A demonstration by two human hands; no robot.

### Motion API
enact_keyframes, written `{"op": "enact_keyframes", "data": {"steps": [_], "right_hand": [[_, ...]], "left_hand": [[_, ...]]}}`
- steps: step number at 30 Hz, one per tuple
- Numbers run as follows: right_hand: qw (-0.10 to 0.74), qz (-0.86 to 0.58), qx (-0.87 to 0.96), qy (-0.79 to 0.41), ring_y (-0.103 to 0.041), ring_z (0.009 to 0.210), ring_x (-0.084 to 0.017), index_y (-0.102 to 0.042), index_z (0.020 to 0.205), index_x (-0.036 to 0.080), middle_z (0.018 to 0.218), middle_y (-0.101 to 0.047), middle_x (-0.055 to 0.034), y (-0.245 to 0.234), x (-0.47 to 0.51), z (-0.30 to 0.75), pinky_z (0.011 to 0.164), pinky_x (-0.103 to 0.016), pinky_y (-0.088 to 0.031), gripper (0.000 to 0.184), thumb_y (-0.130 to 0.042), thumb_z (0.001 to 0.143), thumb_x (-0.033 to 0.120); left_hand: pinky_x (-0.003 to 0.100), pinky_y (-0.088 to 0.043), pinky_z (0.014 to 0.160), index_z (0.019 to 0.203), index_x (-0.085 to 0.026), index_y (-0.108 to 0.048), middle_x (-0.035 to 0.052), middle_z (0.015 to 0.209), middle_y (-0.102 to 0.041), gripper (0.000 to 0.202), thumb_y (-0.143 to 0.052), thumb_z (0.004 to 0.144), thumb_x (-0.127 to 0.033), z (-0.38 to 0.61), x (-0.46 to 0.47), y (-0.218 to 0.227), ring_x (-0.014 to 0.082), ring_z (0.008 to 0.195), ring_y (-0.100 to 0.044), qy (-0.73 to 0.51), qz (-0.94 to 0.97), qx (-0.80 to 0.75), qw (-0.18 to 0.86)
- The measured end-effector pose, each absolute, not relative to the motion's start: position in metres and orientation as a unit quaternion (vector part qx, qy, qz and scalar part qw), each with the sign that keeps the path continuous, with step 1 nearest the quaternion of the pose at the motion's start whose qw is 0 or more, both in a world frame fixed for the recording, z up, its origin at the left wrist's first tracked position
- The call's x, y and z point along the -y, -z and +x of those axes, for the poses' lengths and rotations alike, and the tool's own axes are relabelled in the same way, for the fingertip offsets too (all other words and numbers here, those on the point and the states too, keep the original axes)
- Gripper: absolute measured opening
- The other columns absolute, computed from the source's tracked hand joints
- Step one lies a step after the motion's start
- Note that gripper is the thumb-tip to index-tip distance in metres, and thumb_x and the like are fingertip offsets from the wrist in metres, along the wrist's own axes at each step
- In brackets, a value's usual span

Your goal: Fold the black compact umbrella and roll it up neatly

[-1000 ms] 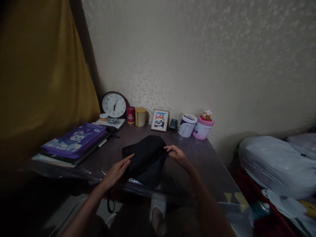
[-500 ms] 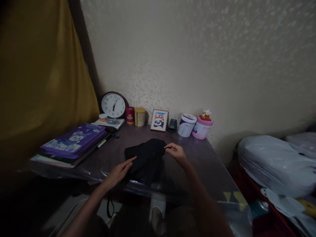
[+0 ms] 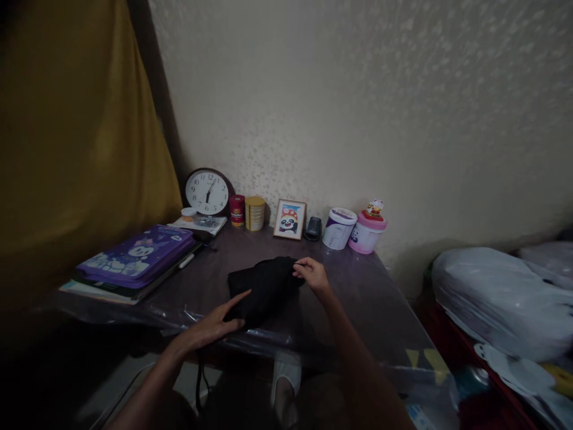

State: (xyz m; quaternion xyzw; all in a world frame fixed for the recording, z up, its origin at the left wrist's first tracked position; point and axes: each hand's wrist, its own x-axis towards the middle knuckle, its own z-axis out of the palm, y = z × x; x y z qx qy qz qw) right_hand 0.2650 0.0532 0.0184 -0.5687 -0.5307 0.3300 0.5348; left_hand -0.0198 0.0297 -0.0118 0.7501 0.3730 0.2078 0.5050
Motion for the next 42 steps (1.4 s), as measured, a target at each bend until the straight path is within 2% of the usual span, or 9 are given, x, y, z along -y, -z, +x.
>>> {"op": "enact_keyframes", "data": {"steps": [3, 6, 12, 17, 23, 29, 35, 39, 42], "right_hand": [[0.541, -0.569, 0.534, -0.315, -0.063, 0.058, -0.017, -0.058, 0.072, 0.017, 0.057, -0.062, 0.0001, -0.016, -0.055, 0.263, 0.057, -0.028, -0.048, 0.037, -0.069, 0.054, 0.048], [0.537, -0.573, 0.543, -0.296, -0.063, 0.057, -0.017, -0.058, 0.072, 0.017, 0.056, -0.062, -0.0004, -0.012, -0.057, 0.263, 0.056, -0.028, -0.048, 0.034, -0.067, 0.057, 0.046], [0.519, -0.581, 0.566, -0.268, -0.061, 0.059, -0.015, -0.056, 0.074, 0.018, 0.059, -0.06, 0.0001, -0.006, -0.062, 0.263, 0.056, -0.027, -0.047, 0.025, -0.063, 0.064, 0.04], [0.502, -0.58, 0.616, -0.179, -0.06, 0.072, -0.014, -0.055, 0.085, 0.02, 0.089, -0.06, -0.0047, -0.009, -0.057, 0.25, 0.065, -0.028, -0.048, 0.022, -0.058, 0.068, 0.034], [0.37, -0.518, 0.771, -0.004, -0.043, 0.116, -0.023, -0.055, 0.101, 0.022, 0.123, -0.048, -0.0098, -0.016, -0.039, 0.223, 0.097, -0.04, -0.032, 0.033, -0.059, 0.072, 0.038], [0.31, -0.56, 0.765, 0.071, -0.047, 0.113, -0.023, -0.058, 0.101, 0.021, 0.121, -0.054, -0.0106, -0.008, -0.053, 0.232, 0.101, -0.047, -0.022, 0.027, -0.049, 0.08, 0.036], [0.36, -0.633, 0.683, 0.056, -0.054, 0.1, -0.022, -0.062, 0.089, 0.022, 0.106, -0.062, -0.008, -0.002, -0.06, 0.268, 0.092, -0.041, -0.035, 0.022, -0.048, 0.079, 0.035], [0.486, -0.65, 0.584, -0.019, -0.054, 0.1, -0.022, -0.062, 0.09, 0.021, 0.103, -0.062, -0.0078, -0.018, -0.053, 0.283, 0.091, -0.036, -0.038, 0.032, -0.039, 0.082, 0.042], [0.574, -0.646, 0.501, -0.041, -0.054, 0.1, -0.023, -0.062, 0.089, 0.019, 0.101, -0.063, -0.008, -0.032, -0.046, 0.289, 0.09, -0.037, -0.039, 0.037, -0.039, 0.079, 0.046]], "left_hand": [[0.031, -0.039, 0.091, 0.136, -0.023, -0.026, 0.0076, 0.13, -0.046, 0.082, -0.063, 0.065, -0.041, -0.017, -0.027, 0.012, 0.0232, 0.111, -0.05, -0.216, 0.765, -0.361, 0.488], [0.031, -0.041, 0.085, 0.135, -0.021, -0.026, 0.0089, 0.119, -0.056, 0.089, -0.065, 0.06, -0.049, -0.01, -0.023, 0.014, 0.0249, 0.104, -0.054, -0.22, 0.774, -0.385, 0.451], [0.032, -0.042, 0.072, 0.127, -0.02, -0.042, 0.0104, 0.087, -0.067, 0.064, -0.032, 0.079, -0.061, 0.0, -0.022, 0.02, 0.0264, 0.084, -0.062, -0.191, 0.764, -0.495, 0.367], [0.031, -0.04, 0.074, 0.122, -0.02, -0.046, 0.0105, 0.091, -0.067, 0.057, -0.03, 0.082, -0.057, 0.001, -0.028, 0.03, 0.0258, 0.089, -0.061, -0.203, 0.763, -0.492, 0.367], [0.031, -0.038, 0.085, 0.138, -0.023, -0.016, 0.0104, 0.121, -0.054, 0.063, -0.03, 0.084, -0.053, 0.0, -0.029, 0.027, 0.0242, 0.105, -0.055, -0.248, 0.752, -0.46, 0.4], [0.031, -0.04, 0.081, 0.139, -0.024, -0.005, 0.0107, 0.11, -0.062, 0.066, -0.034, 0.085, -0.047, 0.0, -0.017, 0.018, 0.0243, 0.095, -0.061, -0.243, 0.771, -0.441, 0.39], [0.029, -0.042, 0.077, 0.138, -0.026, -0.015, 0.0052, 0.104, -0.065, 0.063, -0.037, 0.083, -0.047, 0.001, -0.015, 0.02, 0.0236, 0.094, -0.061, -0.244, 0.775, -0.421, 0.403], [0.027, -0.043, 0.077, 0.136, -0.029, -0.024, 0.0011, 0.098, -0.067, 0.059, -0.038, 0.082, -0.049, 0.002, -0.021, 0.02, 0.021, 0.091, -0.062, -0.276, 0.758, -0.407, 0.428], [0.025, -0.047, 0.062, 0.137, -0.028, -0.021, 0.0002, 0.08, -0.067, 0.061, -0.033, 0.083, -0.052, 0.002, -0.025, 0.017, 0.0185, 0.069, -0.065, -0.277, 0.733, -0.414, 0.464]]}}
